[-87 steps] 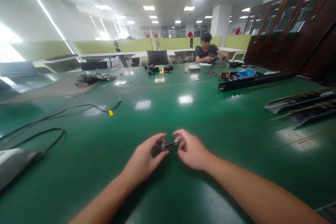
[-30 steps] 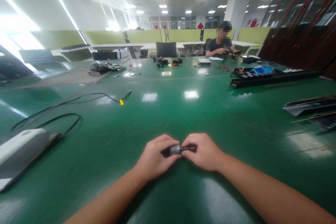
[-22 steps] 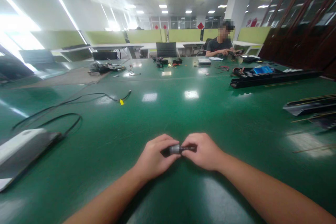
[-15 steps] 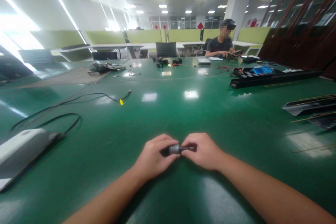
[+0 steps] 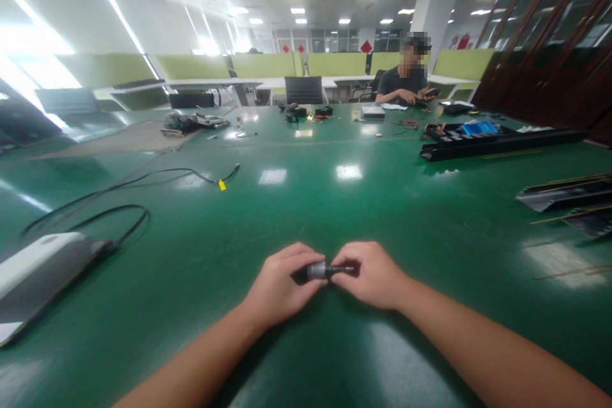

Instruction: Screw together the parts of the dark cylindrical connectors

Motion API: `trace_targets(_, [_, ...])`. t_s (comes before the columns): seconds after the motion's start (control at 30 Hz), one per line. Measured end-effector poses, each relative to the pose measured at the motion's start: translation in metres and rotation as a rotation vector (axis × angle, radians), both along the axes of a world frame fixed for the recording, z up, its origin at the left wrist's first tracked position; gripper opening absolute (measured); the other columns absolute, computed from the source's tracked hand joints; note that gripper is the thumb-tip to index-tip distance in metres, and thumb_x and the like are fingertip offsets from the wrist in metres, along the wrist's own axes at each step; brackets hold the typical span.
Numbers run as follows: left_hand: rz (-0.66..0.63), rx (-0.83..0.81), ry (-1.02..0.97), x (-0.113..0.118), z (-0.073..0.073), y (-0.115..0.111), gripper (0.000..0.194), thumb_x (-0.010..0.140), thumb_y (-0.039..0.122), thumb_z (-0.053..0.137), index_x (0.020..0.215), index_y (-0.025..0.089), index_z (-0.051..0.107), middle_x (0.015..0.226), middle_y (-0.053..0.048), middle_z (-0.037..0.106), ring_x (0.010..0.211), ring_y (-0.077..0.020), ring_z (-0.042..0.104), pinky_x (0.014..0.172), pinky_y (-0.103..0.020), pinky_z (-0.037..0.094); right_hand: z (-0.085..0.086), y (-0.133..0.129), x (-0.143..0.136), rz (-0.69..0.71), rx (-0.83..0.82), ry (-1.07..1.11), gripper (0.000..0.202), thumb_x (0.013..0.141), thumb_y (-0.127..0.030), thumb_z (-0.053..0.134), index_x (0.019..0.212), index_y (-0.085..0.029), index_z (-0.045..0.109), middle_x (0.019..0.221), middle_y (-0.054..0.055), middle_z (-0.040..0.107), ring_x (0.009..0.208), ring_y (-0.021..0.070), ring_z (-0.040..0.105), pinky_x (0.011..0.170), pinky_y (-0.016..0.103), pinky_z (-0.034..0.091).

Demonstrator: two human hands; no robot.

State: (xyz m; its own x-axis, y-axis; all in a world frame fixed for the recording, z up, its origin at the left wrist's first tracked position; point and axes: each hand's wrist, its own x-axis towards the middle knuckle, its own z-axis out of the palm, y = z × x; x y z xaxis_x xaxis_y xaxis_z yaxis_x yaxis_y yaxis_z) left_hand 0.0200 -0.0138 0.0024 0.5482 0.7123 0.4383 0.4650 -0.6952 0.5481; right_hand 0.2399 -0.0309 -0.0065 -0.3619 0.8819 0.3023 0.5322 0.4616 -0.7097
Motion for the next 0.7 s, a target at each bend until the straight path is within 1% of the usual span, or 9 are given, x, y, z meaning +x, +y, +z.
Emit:
trace_targets(0.5, [0.000, 0.016, 0.008, -0.0035, -0.0034, 0.0026, 0.025, 0.080, 0.023, 0.072, 0.104, 0.022, 0.071, 0.098, -0.005, 0.069, 0.089, -0.0155, 0.065, 0.080, -0.027, 0.054, 0.0030, -0.0005, -0.0002, -0.023, -0.006, -0.015, 0.006, 0.078, -0.021, 0.071, 0.084, -0.020, 0.074, 0.080, 0.001, 0.070, 0.073, 0.0148, 0.061, 0.066, 0.025, 0.042])
trace_targets(0.7, [0.006, 0.040, 0.013, -0.0045, -0.0015, 0.0028, 0.025, 0.080, 0.023, 0.073, 0.105, 0.022, 0.071, 0.099, -0.005, 0.070, 0.089, -0.0159, 0.066, 0.080, -0.027, 0.055, 0.0036, -0.0002, -0.0002, -0.031, -0.009, -0.001, 0.005, 0.078, -0.020, 0.071, 0.083, -0.020, 0.074, 0.078, 0.001, 0.070, 0.071, 0.0145, 0.061, 0.065, 0.025, 0.042])
